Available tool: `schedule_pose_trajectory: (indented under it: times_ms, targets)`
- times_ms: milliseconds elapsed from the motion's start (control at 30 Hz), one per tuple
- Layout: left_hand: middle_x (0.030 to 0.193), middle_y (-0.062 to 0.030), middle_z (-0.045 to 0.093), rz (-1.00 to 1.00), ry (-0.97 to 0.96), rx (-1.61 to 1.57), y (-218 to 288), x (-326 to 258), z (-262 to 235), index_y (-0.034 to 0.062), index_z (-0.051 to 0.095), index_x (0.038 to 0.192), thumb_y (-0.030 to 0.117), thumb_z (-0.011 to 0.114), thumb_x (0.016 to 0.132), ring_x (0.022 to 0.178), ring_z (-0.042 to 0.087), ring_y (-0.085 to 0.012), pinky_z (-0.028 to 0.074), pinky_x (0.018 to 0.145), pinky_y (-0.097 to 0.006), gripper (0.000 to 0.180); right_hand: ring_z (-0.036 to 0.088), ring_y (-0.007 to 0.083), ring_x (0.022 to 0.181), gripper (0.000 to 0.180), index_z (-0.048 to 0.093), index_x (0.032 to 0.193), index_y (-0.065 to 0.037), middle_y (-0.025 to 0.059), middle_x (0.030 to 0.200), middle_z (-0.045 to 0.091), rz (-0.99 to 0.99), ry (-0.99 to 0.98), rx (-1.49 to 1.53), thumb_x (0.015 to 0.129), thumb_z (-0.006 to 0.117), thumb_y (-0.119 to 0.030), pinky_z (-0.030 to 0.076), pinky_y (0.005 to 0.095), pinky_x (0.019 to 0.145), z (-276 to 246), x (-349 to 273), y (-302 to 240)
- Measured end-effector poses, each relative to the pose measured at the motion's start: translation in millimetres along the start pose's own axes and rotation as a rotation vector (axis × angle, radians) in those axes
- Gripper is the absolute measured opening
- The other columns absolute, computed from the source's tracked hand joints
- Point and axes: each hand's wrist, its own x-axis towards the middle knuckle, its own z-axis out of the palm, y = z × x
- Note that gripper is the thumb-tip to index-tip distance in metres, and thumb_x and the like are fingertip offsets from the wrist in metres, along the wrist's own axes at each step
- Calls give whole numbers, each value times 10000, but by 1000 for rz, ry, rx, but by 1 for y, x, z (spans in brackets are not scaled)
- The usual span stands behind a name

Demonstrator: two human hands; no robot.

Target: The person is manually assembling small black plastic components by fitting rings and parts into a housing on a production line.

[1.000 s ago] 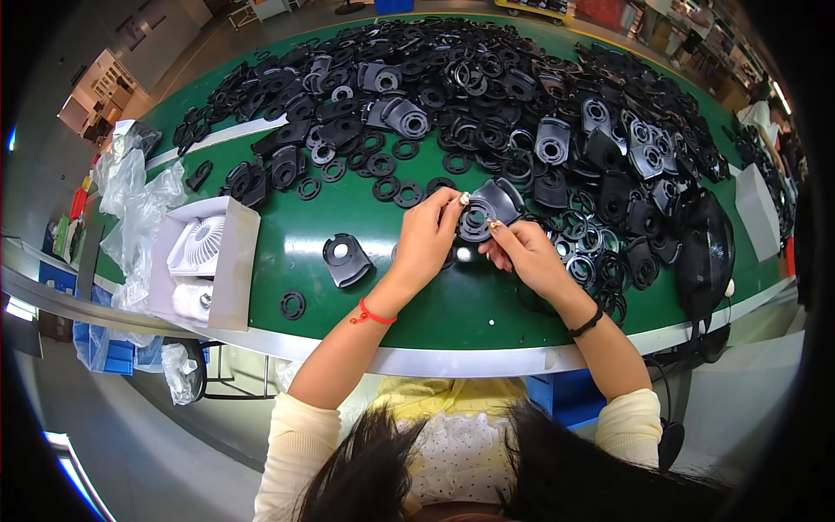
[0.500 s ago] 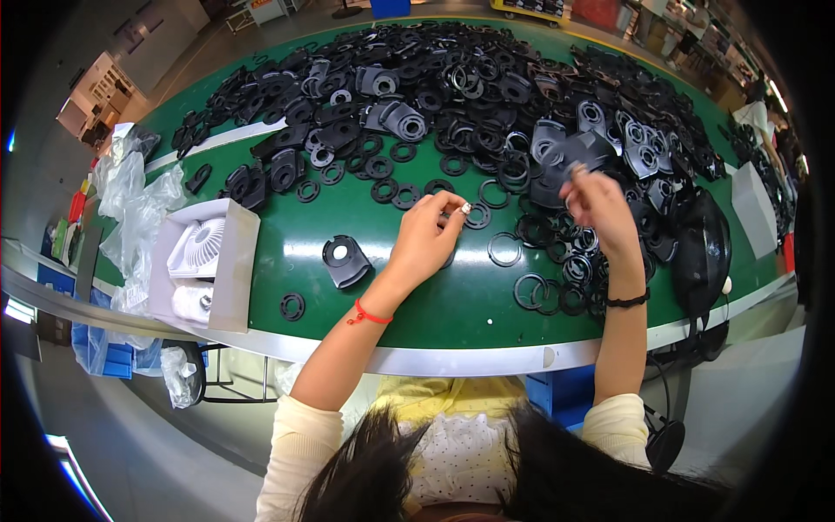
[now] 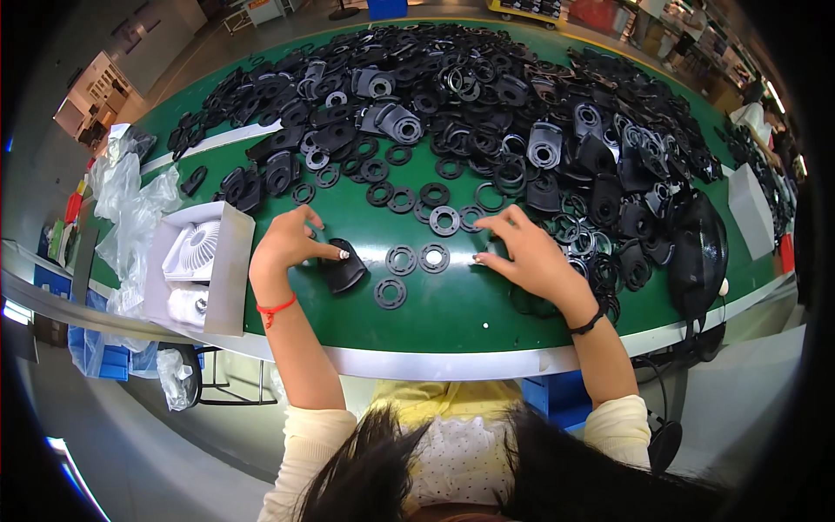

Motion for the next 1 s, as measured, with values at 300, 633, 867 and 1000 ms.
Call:
schedule_pose_trajectory:
  times_ms: [300,633,867,1000]
  targets:
    - [816,-118,639,77,-98,2,6,2,10,12,591,974,208,913,449,730,624,-241,504,632,-349,646,551,282,930,281,594,1016,-112,108,1057,444,-209,-79,-21,802,710,-252,488,361,748,23,-1,-19]
    - [752,-128,668,274,-275,-56,41,-2,37,8,581,964,90,838,568,690,650,-251,506,620,-345,479,536,273,913,250,528,871,-36,95,1012,471,-242,-61,37,796,714,-186,468,364,765,23,0,-14]
    - [673,-119,645,345,-360,-4,39,-1,38,2,635,754,64,785,590,623,613,-218,483,584,-322,231,536,280,920,232,528,868,-35,100,1017,476,-276,-14,38,805,700,-177,472,365,767,24,0,-15]
    - [670,-167,632,350,-345,31,40,0,40,-7,646,726,79,711,654,612,613,-279,490,595,-348,130,542,290,939,235,521,875,-33,113,1052,475,-236,-22,78,814,695,-178,474,368,778,25,0,-17]
